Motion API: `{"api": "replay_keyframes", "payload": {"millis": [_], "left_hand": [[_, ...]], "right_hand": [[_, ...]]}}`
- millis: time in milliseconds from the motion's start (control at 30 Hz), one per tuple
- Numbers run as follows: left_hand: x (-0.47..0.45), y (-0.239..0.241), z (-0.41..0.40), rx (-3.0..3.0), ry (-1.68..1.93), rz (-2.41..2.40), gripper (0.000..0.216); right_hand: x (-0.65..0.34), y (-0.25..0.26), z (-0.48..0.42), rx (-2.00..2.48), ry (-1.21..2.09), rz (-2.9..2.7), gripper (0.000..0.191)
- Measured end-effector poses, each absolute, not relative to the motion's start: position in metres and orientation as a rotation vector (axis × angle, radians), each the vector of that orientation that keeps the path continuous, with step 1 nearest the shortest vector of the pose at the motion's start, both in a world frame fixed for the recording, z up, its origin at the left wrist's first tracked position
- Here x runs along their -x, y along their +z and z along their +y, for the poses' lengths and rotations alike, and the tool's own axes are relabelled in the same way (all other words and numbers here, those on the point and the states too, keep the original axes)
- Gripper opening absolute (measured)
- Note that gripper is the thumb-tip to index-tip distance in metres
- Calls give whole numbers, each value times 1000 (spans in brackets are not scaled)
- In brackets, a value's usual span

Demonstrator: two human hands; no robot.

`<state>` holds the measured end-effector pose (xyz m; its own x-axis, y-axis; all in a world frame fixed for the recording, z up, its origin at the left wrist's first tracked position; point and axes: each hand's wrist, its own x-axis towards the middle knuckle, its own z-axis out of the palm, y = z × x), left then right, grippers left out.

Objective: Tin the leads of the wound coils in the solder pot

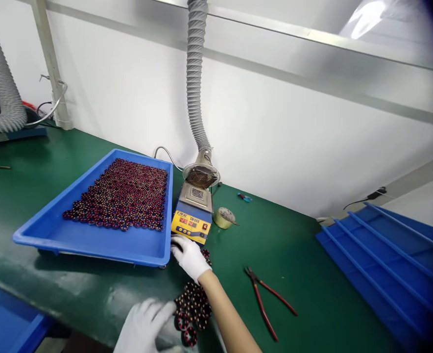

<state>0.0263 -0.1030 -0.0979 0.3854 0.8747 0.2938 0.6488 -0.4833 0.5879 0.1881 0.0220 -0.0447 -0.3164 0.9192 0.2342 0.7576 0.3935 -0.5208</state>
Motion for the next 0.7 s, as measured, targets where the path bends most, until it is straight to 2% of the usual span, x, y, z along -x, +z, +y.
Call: {"api": "replay_keyframes", "payload": {"millis": [100, 200, 333, 567, 700], "left_hand": [[-33, -111, -99, -2323, 894, 1556, 98], [-44, -117, -92, -2403, 872, 1696, 116], [-56, -116, -83, -2408, 812, 1694, 116], [-69, -105, -75, -2436, 677, 1555, 98], [-75, -94, -68, -2458, 620, 1433, 97]], "right_hand": [[-175, -51, 35, 1426, 426, -2303, 32], [-175, -50, 36, 1438, 406, -2401, 26], [-187, -45, 21, 1376, 454, -2528, 18], [-226, -35, -10, 1323, 632, -2466, 5], [-249, -41, -1, 1510, 508, -2174, 25]]}}
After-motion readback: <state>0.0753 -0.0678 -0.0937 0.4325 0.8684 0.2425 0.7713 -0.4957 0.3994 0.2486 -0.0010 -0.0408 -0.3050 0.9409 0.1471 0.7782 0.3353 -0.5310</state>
